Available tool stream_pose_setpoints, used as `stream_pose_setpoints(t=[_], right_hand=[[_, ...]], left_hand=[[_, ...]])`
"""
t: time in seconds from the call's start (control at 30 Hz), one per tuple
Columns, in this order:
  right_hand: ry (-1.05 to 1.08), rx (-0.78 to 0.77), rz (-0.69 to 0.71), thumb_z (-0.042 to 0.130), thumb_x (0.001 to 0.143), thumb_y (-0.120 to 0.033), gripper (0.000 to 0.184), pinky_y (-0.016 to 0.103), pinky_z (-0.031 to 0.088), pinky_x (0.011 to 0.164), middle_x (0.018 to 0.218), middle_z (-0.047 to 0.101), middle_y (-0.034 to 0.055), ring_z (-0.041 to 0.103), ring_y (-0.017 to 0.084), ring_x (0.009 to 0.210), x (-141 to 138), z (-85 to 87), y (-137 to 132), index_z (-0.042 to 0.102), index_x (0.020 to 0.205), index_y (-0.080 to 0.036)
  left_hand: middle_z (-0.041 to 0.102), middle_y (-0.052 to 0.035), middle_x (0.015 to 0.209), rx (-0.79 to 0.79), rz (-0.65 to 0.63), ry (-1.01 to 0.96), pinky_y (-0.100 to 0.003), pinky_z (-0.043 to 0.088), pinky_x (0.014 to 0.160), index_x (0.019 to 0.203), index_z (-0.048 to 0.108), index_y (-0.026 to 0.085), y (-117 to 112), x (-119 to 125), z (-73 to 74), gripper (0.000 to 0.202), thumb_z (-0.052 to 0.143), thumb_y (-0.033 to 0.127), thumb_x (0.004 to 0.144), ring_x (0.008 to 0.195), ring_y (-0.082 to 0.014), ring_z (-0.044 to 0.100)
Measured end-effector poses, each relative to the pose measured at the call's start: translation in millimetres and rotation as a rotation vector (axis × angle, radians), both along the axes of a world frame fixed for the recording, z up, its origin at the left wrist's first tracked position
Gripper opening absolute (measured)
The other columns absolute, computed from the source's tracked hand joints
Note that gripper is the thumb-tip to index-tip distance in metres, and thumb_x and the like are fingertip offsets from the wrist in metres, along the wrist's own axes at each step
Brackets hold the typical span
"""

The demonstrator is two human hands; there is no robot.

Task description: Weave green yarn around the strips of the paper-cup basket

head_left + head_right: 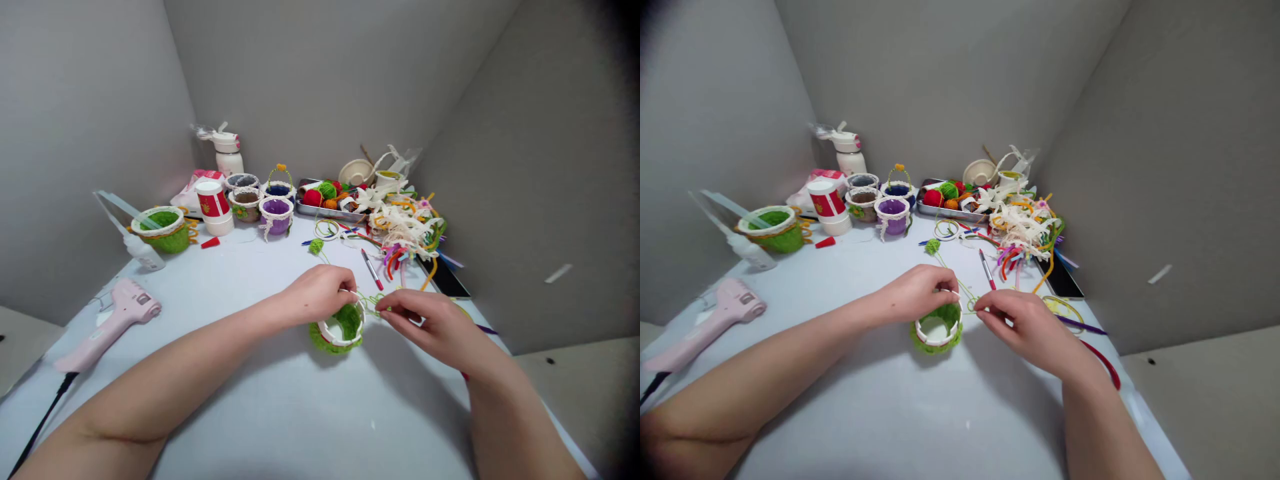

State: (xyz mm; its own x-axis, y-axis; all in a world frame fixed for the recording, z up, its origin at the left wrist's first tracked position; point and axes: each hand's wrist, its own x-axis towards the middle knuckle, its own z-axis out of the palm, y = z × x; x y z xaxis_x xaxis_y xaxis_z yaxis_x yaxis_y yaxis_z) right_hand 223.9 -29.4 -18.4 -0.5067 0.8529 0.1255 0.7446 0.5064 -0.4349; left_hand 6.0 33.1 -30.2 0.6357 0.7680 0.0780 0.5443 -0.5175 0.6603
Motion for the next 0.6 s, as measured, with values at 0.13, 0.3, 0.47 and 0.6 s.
stream_pose_setpoints(t=[0.13, 0.3, 0.47, 0.6], right_hand=[[-0.029, -0.080, -0.001, 0.048, 0.091, -0.023, 0.017, 0.021, 0.041, 0.061, 0.077, 0.067, 0.0005, 0.058, 0.011, 0.065, 1.2, -6.5, 1.5, 0.065, 0.089, -0.021], [-0.077, -0.165, 0.006, 0.048, 0.088, -0.018, 0.018, 0.021, 0.038, 0.058, 0.072, 0.066, -0.0004, 0.056, 0.012, 0.063, -3.9, -14.8, 7.6, 0.065, 0.084, -0.021], [-0.008, -0.132, -0.039, 0.048, 0.089, -0.020, 0.018, 0.022, 0.040, 0.063, 0.080, 0.068, 0.0009, 0.058, 0.014, 0.070, -10.8, -24.9, 15.6, 0.066, 0.091, -0.021], [0.022, -0.105, -0.047, 0.048, 0.090, -0.022, 0.019, 0.022, 0.039, 0.063, 0.080, 0.068, 0.0021, 0.058, 0.014, 0.070, -15.2, -31.0, 18.5, 0.067, 0.090, -0.019]], left_hand=[[0.068, 0.0008, 0.081, 0.015, 0.004, 0.025, -0.024, 0.039, 0.063, 0.081, 0.065, 0.020, -1.6, -0.3, 1.9, 0.013, 0.055, 0.029, 0.080, 0.075, -0.0140, 0.058], [0.068, 0.0001, 0.079, 0.109, 0.005, 0.158, -0.025, 0.038, 0.062, 0.077, 0.063, 0.020, -6.8, -3.4, 14.9, 0.013, 0.052, 0.026, 0.080, 0.073, -0.0149, 0.058], [0.066, -0.0015, 0.075, 0.153, 0.026, 0.333, -0.026, 0.037, 0.059, 0.077, 0.061, 0.020, -8.2, -11.1, 23.6, 0.015, 0.047, 0.022, 0.080, 0.068, -0.0161, 0.057], [0.067, -0.0040, 0.098, 0.159, -0.054, 0.260, -0.028, 0.044, 0.073, 0.097, 0.061, 0.020, -7.1, -13.2, 21.0, 0.023, 0.048, 0.019, 0.078, 0.088, -0.0184, 0.061]])
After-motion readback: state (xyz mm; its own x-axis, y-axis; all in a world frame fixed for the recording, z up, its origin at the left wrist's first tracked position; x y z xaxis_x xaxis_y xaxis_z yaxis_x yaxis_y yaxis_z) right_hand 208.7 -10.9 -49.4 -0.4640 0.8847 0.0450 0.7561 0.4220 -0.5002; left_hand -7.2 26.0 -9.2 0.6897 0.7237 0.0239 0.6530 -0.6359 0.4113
